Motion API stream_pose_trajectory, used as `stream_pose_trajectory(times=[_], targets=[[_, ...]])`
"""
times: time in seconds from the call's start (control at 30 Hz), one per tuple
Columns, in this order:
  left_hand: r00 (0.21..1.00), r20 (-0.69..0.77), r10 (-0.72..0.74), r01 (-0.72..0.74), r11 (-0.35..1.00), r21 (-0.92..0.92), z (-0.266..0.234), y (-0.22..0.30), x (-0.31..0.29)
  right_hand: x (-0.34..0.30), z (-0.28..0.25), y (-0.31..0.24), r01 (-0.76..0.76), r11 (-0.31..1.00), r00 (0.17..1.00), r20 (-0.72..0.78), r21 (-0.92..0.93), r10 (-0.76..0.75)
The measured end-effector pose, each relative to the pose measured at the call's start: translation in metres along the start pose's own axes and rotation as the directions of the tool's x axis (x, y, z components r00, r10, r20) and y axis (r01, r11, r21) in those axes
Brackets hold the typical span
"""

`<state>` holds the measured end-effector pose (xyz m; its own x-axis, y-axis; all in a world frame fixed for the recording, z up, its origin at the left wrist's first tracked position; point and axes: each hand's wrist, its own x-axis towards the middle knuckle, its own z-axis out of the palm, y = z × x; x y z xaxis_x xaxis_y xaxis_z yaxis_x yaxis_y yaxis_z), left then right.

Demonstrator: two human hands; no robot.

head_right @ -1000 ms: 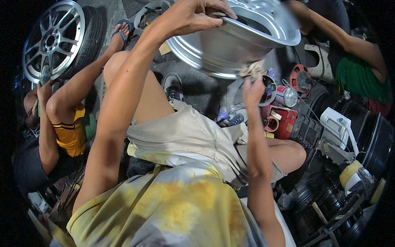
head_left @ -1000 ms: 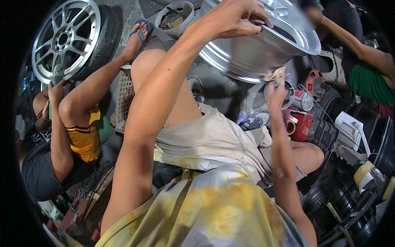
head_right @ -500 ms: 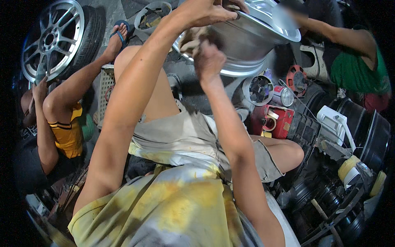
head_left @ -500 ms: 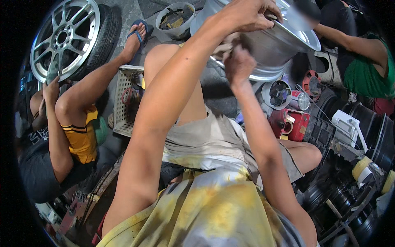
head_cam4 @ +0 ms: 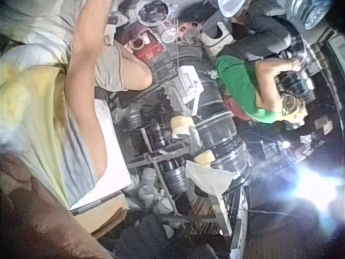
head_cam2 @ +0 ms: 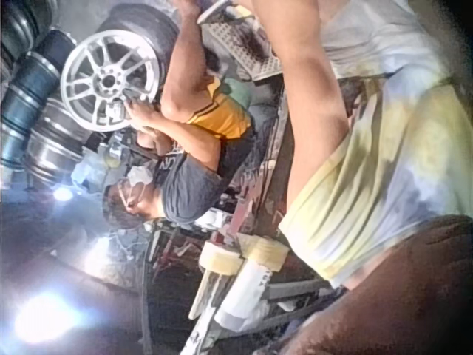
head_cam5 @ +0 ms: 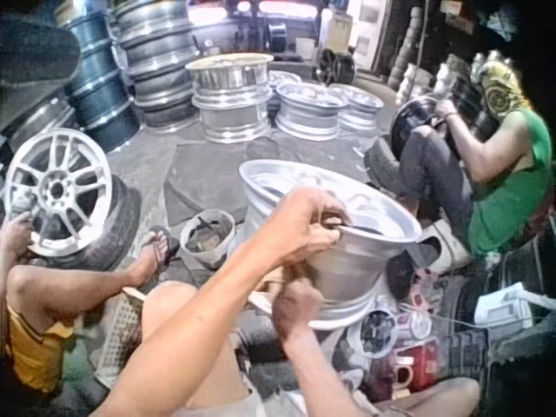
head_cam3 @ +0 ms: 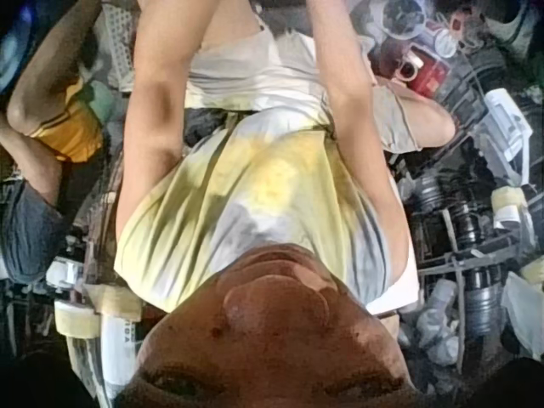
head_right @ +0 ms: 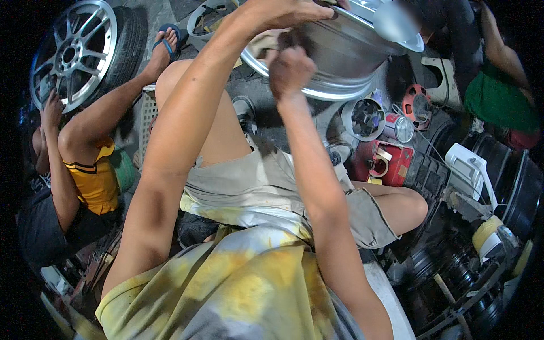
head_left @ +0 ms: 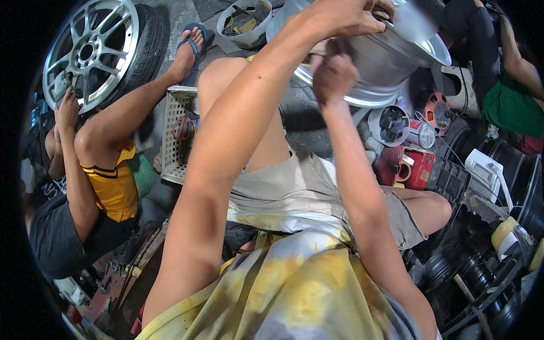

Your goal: The person sits on the floor and scrubs a silver car wheel rim with a cloth. They repeatedly dip the cloth into a container of liquid and wipe the rim's surface, including the spokes and outer edge, while another person works on a tire in the background.

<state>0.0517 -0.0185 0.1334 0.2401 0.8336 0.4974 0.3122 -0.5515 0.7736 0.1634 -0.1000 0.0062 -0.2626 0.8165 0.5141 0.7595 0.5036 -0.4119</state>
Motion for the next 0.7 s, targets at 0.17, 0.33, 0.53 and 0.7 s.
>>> stream_pose_trajectory(times=[0.17,0.33,0.53,0.7], targets=[[0.999,0.051,0.004,-0.007,0.999,0.051,-0.004,0.002,-0.003,-0.007,0.003,-0.028,-0.003,0.998,0.955,0.295,0.067,-0.017],[0.997,0.0,0.075,-0.075,0.996,-0.048,-0.009,0.001,-0.016,-0.076,-0.065,0.053,-0.149,0.988,0.95,0.283,0.032,0.134],[0.996,0.091,-0.024,0.021,0.999,0.033,-0.013,0.008,-0.028,-0.084,-0.063,0.146,-0.748,0.661,0.663,0.022,0.055,0.748],[0.973,0.233,-0.002,-0.037,0.986,0.164,-0.005,0.018,-0.056,-0.16,-0.053,0.099,-0.716,0.673,0.665,0.476,0.185,0.576]])
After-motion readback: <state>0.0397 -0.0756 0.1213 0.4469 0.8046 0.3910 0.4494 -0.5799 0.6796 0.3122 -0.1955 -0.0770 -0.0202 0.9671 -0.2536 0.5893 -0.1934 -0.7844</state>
